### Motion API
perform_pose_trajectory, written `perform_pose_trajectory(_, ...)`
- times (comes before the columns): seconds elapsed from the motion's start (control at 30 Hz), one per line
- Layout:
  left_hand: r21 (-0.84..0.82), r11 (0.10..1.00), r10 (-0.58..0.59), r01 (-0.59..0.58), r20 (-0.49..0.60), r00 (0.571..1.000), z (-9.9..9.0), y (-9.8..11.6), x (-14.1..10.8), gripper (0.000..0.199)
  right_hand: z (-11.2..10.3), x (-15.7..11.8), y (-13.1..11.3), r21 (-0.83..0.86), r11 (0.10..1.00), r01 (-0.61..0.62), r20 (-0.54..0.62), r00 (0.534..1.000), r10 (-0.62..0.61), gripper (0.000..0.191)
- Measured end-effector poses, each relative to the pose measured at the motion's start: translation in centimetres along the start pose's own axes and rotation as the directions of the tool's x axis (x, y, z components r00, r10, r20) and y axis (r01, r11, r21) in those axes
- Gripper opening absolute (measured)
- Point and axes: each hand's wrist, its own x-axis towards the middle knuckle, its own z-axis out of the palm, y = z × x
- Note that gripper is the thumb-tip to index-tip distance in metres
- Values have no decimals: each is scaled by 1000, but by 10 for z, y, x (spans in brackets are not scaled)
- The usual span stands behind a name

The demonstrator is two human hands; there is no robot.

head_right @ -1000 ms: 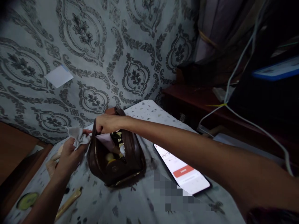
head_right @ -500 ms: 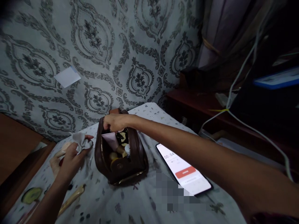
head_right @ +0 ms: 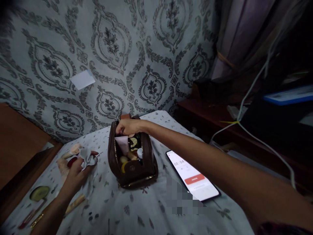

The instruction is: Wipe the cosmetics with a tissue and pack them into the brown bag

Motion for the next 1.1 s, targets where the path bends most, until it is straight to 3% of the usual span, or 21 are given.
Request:
perform_pose_trajectory(0.3,-24,1000,-13,14,7,1000,-5,-19,-12,39,4,2,1,58,996,-64,-59,996,67,42)
perform_pose_trajectory(0.6,-16,999,-40,40,14,999,-17,-43,-42,33,7,3,-2,-17,983,-185,-130,975,181,43)
perform_pose_trajectory(0.8,2,998,-59,59,13,998,-22,-52,-60,34,12,4,-1,-101,982,-158,-164,976,140,42)
perform_pose_trajectory(1.1,-65,995,-68,71,47,997,-22,-67,-76,32,19,1,-8,-82,984,-159,-148,978,146,47)
